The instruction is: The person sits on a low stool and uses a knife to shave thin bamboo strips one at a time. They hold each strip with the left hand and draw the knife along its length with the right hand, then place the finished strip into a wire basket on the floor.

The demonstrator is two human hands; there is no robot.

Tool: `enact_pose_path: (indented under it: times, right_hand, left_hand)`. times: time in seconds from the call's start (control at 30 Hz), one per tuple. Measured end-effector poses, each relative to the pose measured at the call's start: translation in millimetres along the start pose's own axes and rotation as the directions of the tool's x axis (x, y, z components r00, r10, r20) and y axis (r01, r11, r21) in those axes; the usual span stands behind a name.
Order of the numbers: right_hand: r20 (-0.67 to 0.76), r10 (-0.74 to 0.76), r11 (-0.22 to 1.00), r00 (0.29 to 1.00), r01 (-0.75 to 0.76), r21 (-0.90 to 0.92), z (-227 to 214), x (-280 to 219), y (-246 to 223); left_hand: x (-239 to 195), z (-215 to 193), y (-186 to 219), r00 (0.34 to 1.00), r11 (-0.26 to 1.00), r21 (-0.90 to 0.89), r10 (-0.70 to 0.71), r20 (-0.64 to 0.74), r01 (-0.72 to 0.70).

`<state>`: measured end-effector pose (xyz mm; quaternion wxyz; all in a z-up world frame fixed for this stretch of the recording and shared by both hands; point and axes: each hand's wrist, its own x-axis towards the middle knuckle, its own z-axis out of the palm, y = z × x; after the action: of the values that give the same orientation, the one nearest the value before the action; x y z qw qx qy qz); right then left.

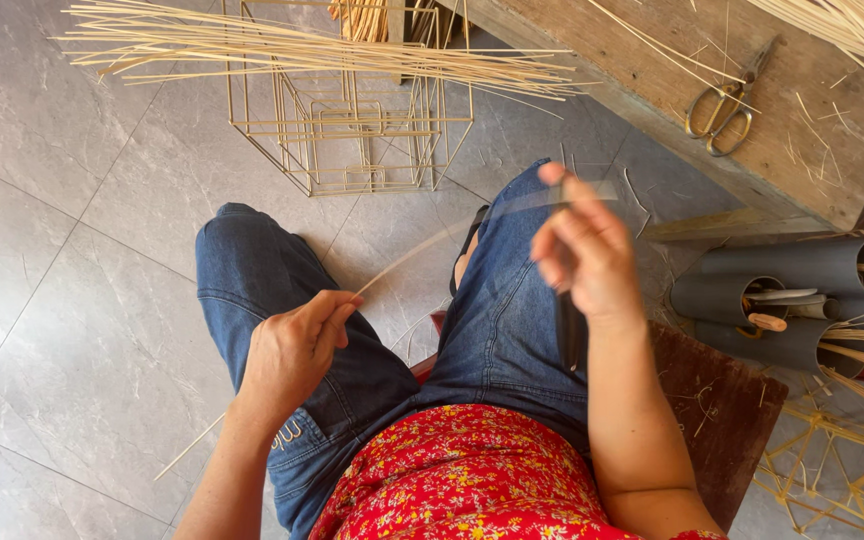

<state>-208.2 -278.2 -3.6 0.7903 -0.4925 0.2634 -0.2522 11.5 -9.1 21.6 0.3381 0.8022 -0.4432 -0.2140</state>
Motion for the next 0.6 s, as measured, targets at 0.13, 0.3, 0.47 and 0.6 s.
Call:
enact_pose_path:
  times: [0.13, 0.3, 0.47, 0.6]
  right_hand:
    - [0.274, 0.206, 0.974, 0.939, -0.171, -0.148, 41, -17, 16]
    - [0.386, 0.308, 0.949, 0.87, -0.309, -0.06, 73, -19, 39]
    - [0.288, 0.298, 0.953, 0.91, -0.299, -0.043, 78, -16, 48]
    - [0.261, 0.277, 0.961, 0.925, -0.265, -0.078, 75, -10, 51]
  left_hand:
    - [7, 9, 8, 0.997, 0.996, -0.077, -0.043, -0.056, 0.039]
    - [11, 23, 20, 0.97, 0.993, 0.087, 0.102, -0.219, -0.085]
    - [8, 30, 26, 0.962, 0.989, 0.105, 0.126, -0.243, -0.103]
    - [3, 31, 22, 0.957, 0.985, 0.097, 0.162, -0.239, -0.143]
